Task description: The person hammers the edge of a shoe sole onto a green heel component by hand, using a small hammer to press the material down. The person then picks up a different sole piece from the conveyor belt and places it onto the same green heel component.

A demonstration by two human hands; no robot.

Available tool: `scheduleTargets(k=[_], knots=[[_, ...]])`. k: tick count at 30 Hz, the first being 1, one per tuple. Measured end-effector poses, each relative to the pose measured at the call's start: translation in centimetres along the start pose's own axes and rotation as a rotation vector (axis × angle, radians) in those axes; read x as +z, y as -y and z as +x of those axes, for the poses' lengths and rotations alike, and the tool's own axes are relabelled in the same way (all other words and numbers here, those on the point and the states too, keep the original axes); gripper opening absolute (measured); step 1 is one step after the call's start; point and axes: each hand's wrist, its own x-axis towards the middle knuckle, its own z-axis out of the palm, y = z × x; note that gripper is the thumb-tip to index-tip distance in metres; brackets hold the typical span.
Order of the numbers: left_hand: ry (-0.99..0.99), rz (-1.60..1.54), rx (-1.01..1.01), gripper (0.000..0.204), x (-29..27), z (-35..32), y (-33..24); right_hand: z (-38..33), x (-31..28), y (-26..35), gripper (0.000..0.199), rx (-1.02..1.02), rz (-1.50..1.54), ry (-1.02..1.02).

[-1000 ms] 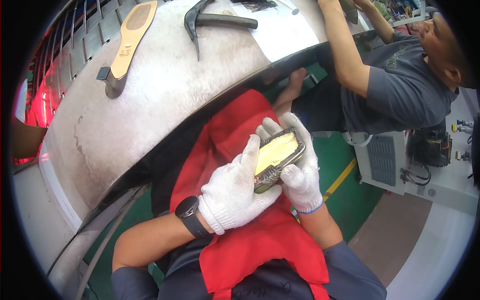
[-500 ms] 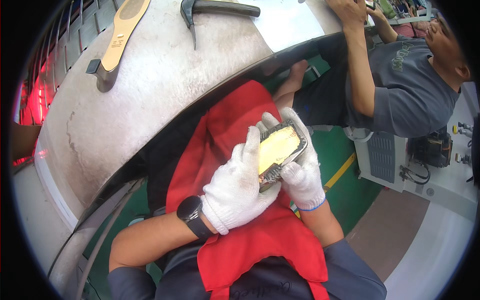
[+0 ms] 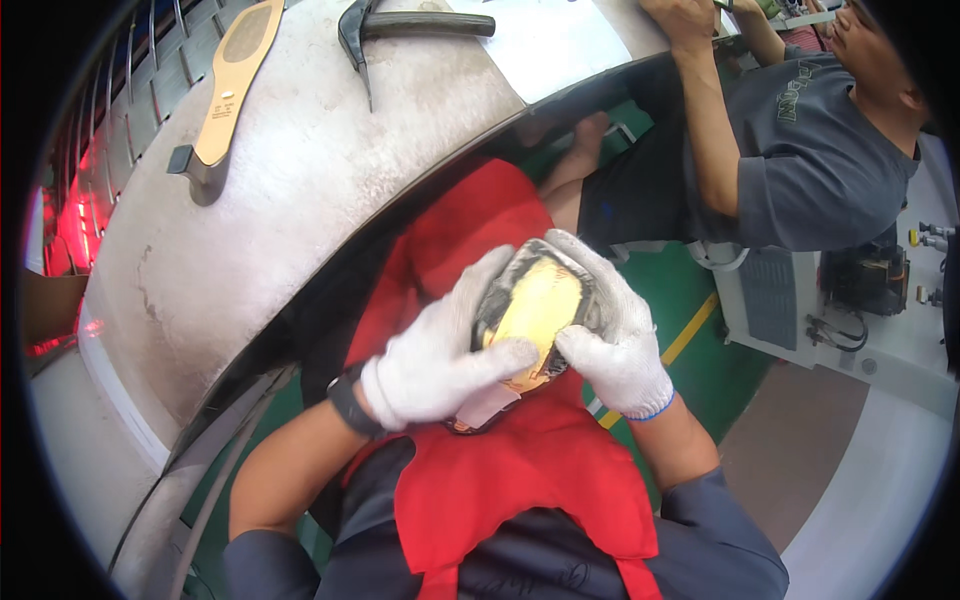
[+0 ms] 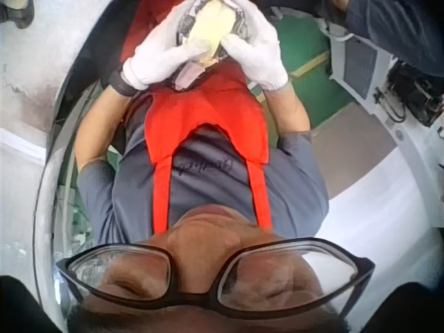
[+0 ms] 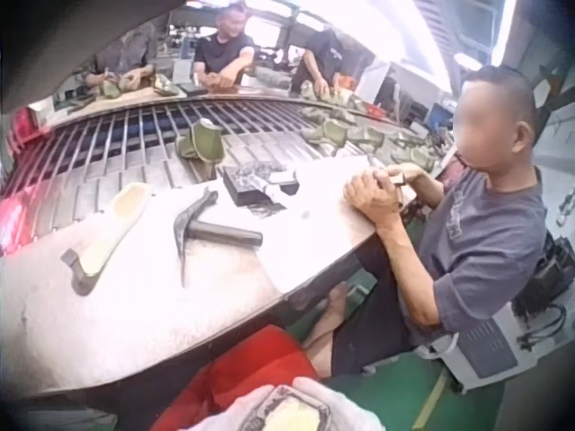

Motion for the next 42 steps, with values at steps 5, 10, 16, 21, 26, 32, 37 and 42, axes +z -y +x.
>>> scheduleTargets(k=[5, 10, 16, 21, 26, 32, 37, 42], knots=[[-0.036, -0.482, -0.126, 0.062, -1.3, 0.1, 1.1, 1.1, 2.0, -1.9, 0.07, -0.096, 0.158, -0.053], [-0.125, -0.521, -0.08, 0.061, -1.3, -0.6, 1.4, 1.1, 1.7, -2.5, 0.049, -0.063, 0.206, -0.065], [-0.128, -0.551, -0.085, 0.062, -1.2, -0.6, 1.5, 0.1, 1.6, -2.0, 0.033, 0.18, 0.179, -0.1], [-0.184, -0.53, -0.105, 0.061, -0.5, -1.1, 0.6, 0.2, 3.0, -2.3, 0.027, 0.104, 0.057, -0.144], [-0.317, -0.375, 0.043, 0.065, -0.8, -4.0, -3.0, 1.6, 5.3, 0.3, 0.025, -0.295, -0.289, -0.069], [-0.683, -0.03, 0.476, 0.096, -5.3, -12.0, -10.5, 7.4, 12.8, 11.1, 0.04, -0.933, -0.325, 0.396], [-1.077, 0.076, 0.538, 0.082, -11.5, -12.9, -11.9, 13.5, 23.3, 10.8, 0.029, -0.955, -0.188, 0.297], [-0.708, -0.021, 0.724, 0.074, -16.5, -14.6, -15.2, 15.4, 26.1, 10.4, 0.028, -0.812, -0.141, 0.393]])
